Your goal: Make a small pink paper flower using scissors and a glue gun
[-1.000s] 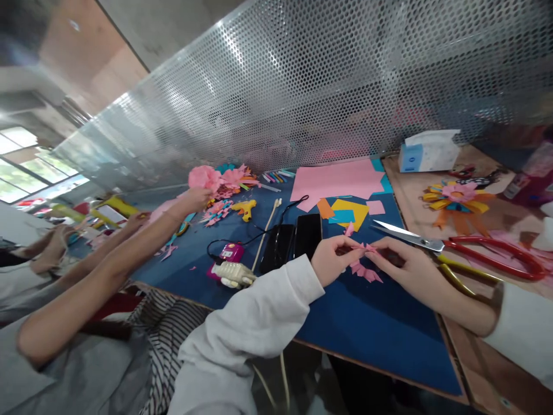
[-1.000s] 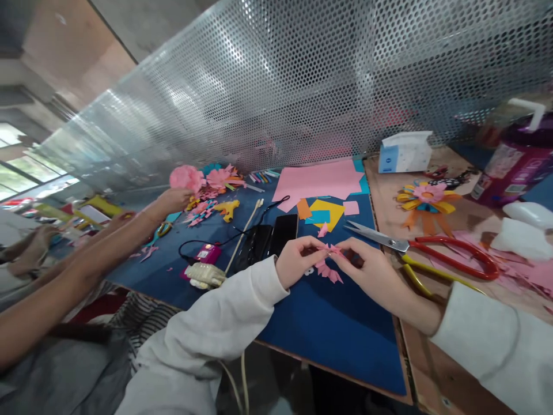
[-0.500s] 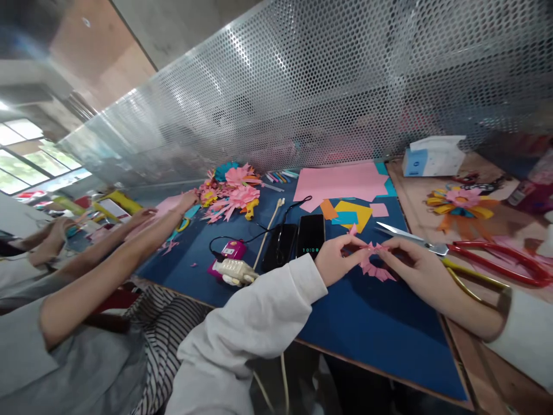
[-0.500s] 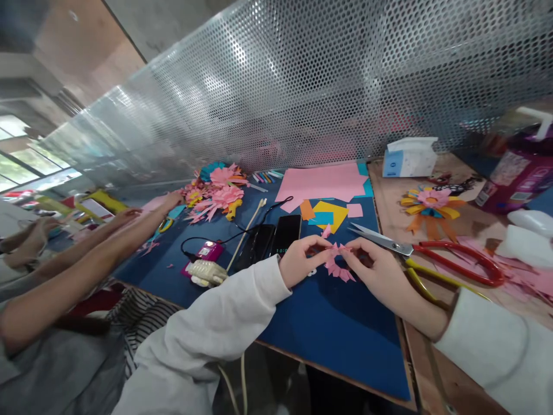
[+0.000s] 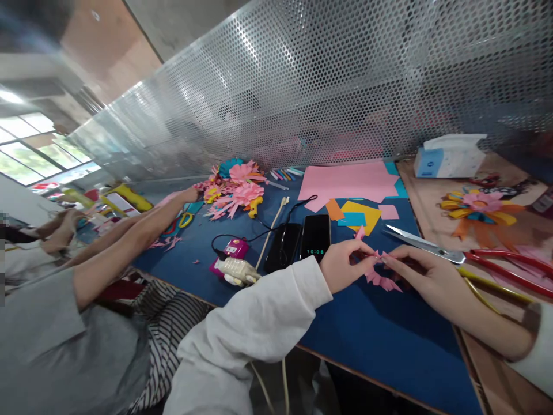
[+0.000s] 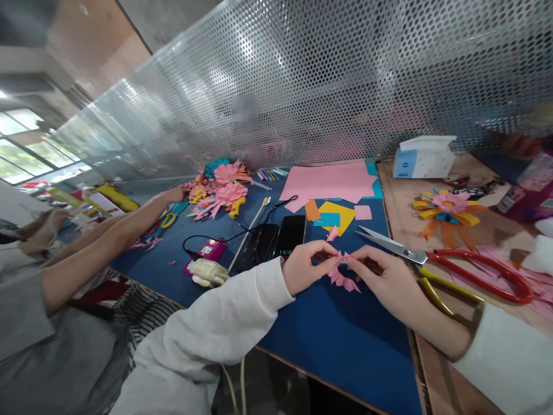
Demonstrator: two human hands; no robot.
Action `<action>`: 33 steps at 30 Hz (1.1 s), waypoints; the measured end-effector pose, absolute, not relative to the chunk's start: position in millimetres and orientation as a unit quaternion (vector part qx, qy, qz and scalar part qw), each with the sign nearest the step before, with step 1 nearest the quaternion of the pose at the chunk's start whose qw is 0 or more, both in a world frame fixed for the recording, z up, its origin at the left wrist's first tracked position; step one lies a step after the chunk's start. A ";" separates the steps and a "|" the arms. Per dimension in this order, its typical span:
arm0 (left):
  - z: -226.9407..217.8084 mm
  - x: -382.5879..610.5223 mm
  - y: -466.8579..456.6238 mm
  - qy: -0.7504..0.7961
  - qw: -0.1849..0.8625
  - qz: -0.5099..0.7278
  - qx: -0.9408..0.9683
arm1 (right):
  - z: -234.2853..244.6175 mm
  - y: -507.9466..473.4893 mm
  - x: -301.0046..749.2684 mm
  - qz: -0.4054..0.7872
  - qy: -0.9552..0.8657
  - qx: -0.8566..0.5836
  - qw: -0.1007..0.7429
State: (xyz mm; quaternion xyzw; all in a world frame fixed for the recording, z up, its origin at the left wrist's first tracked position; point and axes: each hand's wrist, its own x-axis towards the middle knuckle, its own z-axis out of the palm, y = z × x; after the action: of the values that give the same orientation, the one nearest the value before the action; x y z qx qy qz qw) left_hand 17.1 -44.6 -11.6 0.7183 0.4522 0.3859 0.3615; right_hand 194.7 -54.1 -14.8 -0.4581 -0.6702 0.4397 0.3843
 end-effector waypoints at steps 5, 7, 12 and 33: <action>-13.2 16.8 -44.7 0.458 0.337 0.374 0.733 | -15.2 -52.6 193.6 0.440 -0.678 -0.457 0.371; -13.7 16.7 -44.9 0.455 0.335 0.375 0.735 | -15.3 -52.7 193.2 0.445 -0.678 -0.457 0.363; -14.4 16.3 -44.8 0.446 0.333 0.380 0.739 | -16.7 -52.9 194.5 0.452 -0.681 -0.458 0.350; -12.5 16.6 -43.9 0.443 0.319 0.362 0.756 | -20.0 -50.6 197.5 0.438 -0.688 -0.471 0.336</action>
State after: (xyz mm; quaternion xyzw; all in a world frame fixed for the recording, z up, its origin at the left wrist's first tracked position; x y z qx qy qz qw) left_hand 16.6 -43.9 -12.5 0.7555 0.4430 0.3619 0.3192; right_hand 197.5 -50.6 -20.0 -0.4714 -0.6881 0.4375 0.3360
